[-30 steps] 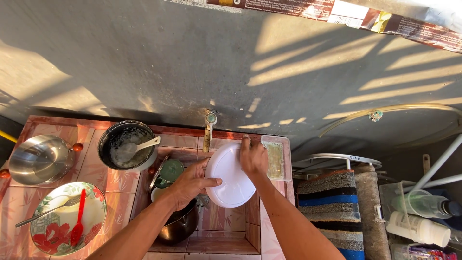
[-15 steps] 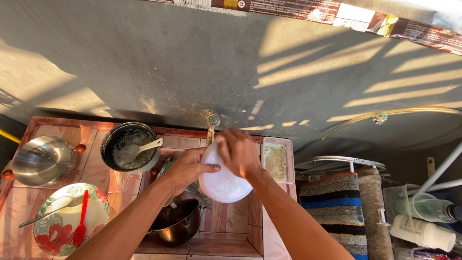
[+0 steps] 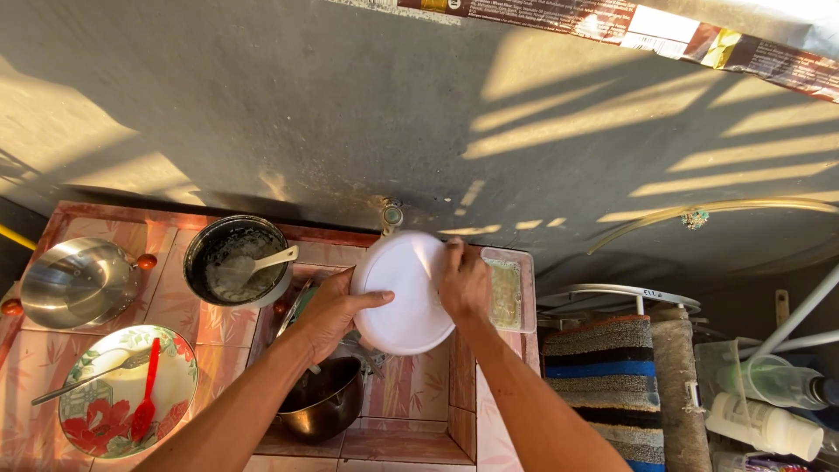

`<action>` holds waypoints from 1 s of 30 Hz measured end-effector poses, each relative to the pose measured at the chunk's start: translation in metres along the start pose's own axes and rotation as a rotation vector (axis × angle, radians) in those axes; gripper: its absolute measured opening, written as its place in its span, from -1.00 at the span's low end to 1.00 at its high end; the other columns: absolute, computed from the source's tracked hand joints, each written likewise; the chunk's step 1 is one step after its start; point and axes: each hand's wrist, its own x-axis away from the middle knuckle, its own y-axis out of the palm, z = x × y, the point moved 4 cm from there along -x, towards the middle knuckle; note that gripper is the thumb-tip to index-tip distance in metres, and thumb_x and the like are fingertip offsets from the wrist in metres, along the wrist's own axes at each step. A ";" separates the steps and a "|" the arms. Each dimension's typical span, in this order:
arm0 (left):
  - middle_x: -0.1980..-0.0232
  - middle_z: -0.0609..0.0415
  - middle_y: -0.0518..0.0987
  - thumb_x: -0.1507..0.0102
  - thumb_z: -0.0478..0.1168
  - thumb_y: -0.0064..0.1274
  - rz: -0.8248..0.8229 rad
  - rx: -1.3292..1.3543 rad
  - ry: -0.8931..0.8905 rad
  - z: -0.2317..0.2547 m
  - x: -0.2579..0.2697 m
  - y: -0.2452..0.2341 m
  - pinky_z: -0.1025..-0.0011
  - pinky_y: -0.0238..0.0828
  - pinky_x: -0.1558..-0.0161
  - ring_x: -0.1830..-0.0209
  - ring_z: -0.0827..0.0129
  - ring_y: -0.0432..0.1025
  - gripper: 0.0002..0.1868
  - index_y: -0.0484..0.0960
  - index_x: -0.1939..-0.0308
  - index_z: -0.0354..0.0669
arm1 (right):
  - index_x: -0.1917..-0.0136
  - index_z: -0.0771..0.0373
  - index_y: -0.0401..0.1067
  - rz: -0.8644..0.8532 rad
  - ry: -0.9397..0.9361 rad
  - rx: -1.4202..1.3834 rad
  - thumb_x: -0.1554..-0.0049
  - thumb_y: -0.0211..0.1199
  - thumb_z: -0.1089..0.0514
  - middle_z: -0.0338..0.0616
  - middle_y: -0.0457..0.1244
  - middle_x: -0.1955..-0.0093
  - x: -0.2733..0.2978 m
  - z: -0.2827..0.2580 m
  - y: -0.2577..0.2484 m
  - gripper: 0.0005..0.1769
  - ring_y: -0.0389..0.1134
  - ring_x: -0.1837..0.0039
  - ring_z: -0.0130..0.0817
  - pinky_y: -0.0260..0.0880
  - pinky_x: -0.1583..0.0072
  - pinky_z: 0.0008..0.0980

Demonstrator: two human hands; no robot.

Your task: Wash various dishes including a pot, plates, and cutlery at an outdoor sink.

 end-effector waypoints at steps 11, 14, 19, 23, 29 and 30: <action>0.04 -0.18 0.70 -0.02 -0.31 0.30 -0.215 -0.479 -0.085 -0.013 -0.009 0.014 0.26 0.58 -0.06 0.07 0.22 0.62 -0.49 0.64 -0.04 -0.40 | 0.06 0.25 0.48 -0.171 -1.229 0.246 -0.29 0.01 0.06 0.04 0.38 0.17 0.071 -0.075 -0.009 -0.70 0.42 0.18 -0.14 0.48 0.14 -0.11; 0.09 -0.19 0.72 -0.02 -0.34 0.30 -0.196 -0.394 -0.036 -0.013 -0.012 0.012 0.21 0.63 0.00 0.14 0.18 0.65 -0.52 0.67 -0.01 -0.45 | 0.07 0.28 0.46 -0.076 -1.232 0.180 -0.32 0.00 0.06 0.11 0.37 0.13 0.059 -0.071 -0.006 -0.69 0.43 0.09 -0.01 0.49 0.01 -0.01; 0.12 -0.12 0.74 -0.08 -0.29 0.28 -0.105 -0.134 -0.039 -0.007 0.002 0.019 0.19 0.66 0.02 0.18 0.21 0.67 -0.53 0.60 -0.06 -0.35 | 0.01 0.31 0.45 0.111 -0.779 0.070 -0.36 -0.12 -0.01 0.21 0.38 0.05 0.040 -0.060 -0.017 -0.58 0.44 0.08 0.14 0.47 0.04 0.06; 0.03 -0.18 0.68 -0.09 -0.32 0.26 -0.023 0.199 0.008 -0.018 -0.002 0.014 0.13 0.54 -0.03 0.03 0.17 0.59 -0.53 0.58 -0.08 -0.38 | -0.13 0.26 0.47 0.171 -0.293 0.040 -0.38 -0.23 -0.11 0.23 0.39 0.07 0.017 -0.023 -0.005 -0.47 0.43 0.07 0.25 0.42 0.05 0.16; -0.07 -0.28 0.62 -0.04 -0.46 0.21 -0.039 0.400 0.046 -0.028 -0.001 0.013 0.14 0.49 -0.15 -0.12 0.09 0.53 -0.48 0.53 -0.09 -0.53 | -0.35 0.27 0.36 0.058 0.054 -0.109 -0.36 -0.35 -0.23 0.32 0.38 0.22 0.012 0.006 0.001 -0.31 0.49 0.20 0.12 0.51 0.17 0.07; -0.07 -0.28 0.62 -0.02 -0.49 0.18 -0.075 0.389 0.043 -0.024 0.001 0.014 0.12 0.54 -0.20 -0.12 0.07 0.56 -0.48 0.52 -0.08 -0.55 | -0.35 0.30 0.36 0.035 0.044 -0.117 -0.36 -0.37 -0.24 0.31 0.38 0.26 0.009 0.010 0.004 -0.28 0.51 0.25 0.06 0.55 0.21 0.03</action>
